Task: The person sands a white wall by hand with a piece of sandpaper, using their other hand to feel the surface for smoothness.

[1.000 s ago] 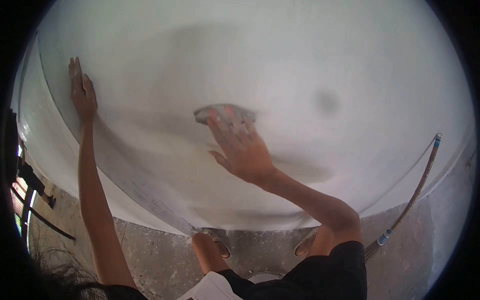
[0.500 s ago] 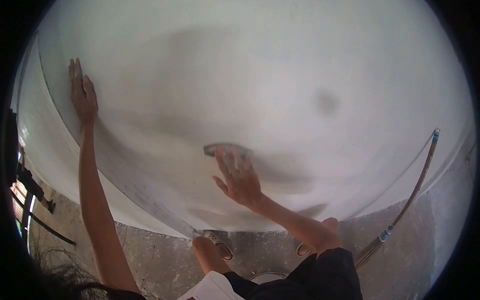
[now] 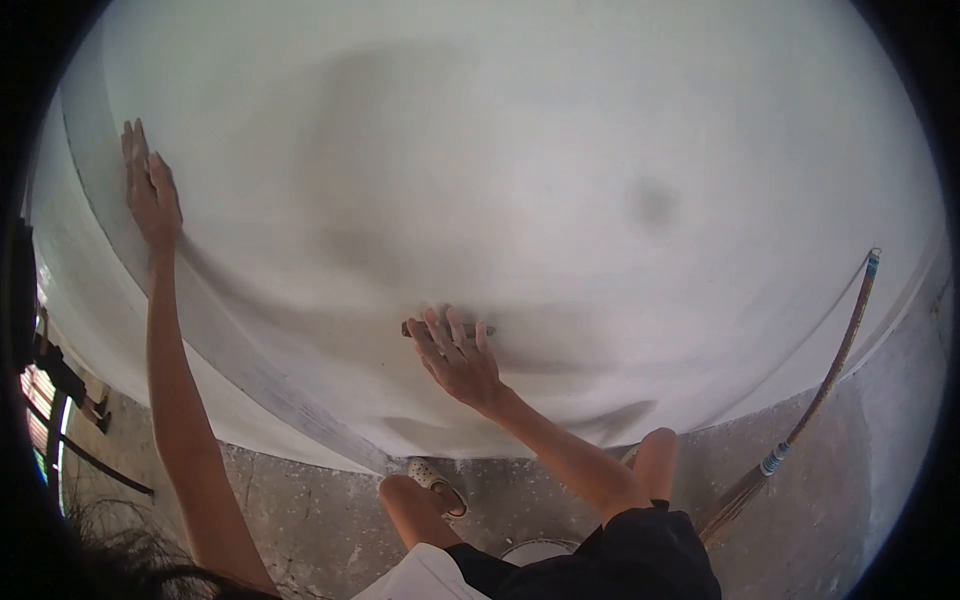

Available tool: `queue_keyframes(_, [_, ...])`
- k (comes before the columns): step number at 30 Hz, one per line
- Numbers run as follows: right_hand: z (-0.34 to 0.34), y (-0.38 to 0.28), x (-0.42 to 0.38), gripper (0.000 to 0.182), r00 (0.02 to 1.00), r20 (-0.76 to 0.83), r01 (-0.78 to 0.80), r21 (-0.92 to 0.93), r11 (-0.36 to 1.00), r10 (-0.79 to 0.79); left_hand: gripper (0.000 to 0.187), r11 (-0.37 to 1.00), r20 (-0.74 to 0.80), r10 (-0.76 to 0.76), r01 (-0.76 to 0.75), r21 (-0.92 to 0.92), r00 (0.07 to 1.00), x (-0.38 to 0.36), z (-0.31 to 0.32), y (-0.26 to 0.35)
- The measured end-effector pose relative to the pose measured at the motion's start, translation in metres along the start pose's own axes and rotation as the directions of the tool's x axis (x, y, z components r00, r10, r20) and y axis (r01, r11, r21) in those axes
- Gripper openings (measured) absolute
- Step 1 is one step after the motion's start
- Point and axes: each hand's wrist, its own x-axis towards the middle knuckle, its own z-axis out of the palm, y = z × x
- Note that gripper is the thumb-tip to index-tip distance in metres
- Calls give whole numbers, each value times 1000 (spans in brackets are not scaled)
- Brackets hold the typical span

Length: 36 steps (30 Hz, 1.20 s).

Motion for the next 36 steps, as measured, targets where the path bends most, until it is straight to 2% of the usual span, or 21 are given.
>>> queue_keyframes(1, [5, 6, -7, 55, 991, -103, 79, -26, 997, -81, 52, 999, 13, -41, 41, 2, 999, -1, 1, 0])
queue_keyframes(2, [2, 13, -10, 55, 992, -102, 79, -26, 997, -81, 52, 999, 14, -42, 42, 2, 999, -1, 1, 0])
queue_keyframes(4, [-4, 25, -17, 51, 985, -14, 170, 161, 972, -170, 51, 1000, 26, -5, 4, 17, 1000, -3, 0, -2])
queue_keyframes(5, [-7, 30, -16, 51, 985, -12, 171, 165, 971, -171, 51, 1000, 30, -6, 5, 20, 1000, -3, 0, -2])
queue_keyframes(7, [-11, 36, -12, 49, 992, -65, 125, 414, 901, -108, 55, 999, 13, -28, 28, 39, 1000, -2, 1, -3])
queue_keyframes(11, [-32, 41, 5, 43, 989, -102, 136, 390, 911, -104, 55, 999, 9, 3, -4, 53, 1000, -4, 2, -6])
queue_keyframes(13, [-41, 43, 8, 37, 954, -297, 123, 230, 966, -51, 51, 1000, 8, 12, -13, 22, 1000, -3, 1, -4])
queue_keyframes(14, [-44, 44, 4, 37, 955, -292, 119, 235, 965, -46, 51, 1000, 16, 13, -13, 23, 1000, -3, 1, -5])
queue_keyframes(16, [-48, 51, -1, 36, 996, -55, 77, 317, 945, -63, 51, 999, 7, 16, -16, 31, 1000, -4, 2, -5])
queue_keyframes(20, [-55, 37, -4, 42, 999, 21, 19, 287, 958, -26, 54, 999, -24, 22, -21, 45, 999, -2, 2, -4])
queue_keyframes(22, [-47, 10, -26, 56, 989, 132, -100, 212, 972, 73, 53, 999, -27, 35, -34, 35, 999, -1, 2, -4])
queue_keyframes(23, [-42, 3, -38, 63, 971, 237, -91, 203, 975, 41, 53, 999, -27, 35, -34, 31, 999, -2, 3, -5])
queue_keyframes(27, [-24, -5, -43, 66, 952, 293, -169, 257, 952, 89, 51, 996, -31, 49, -46, 72, 998, -2, 4, -7])
queue_keyframes(30, [-27, 0, -18, 66, 973, 226, -107, 234, 966, 53, 51, 998, -27, 27, -25, 63, 999, -2, 3, -6])
queue_keyframes(32, [-31, 4, -1, 58, 990, 132, -74, 164, 984, 53, 51, 999, -21, 13, -12, 42, 1000, -3, 3, -6])
queue_keyframes(36, [-35, 10, -6, 60, 988, 155, -31, 184, 982, 2, 53, 999, -22, 23, -22, 29, 999, -3, 2, -5])
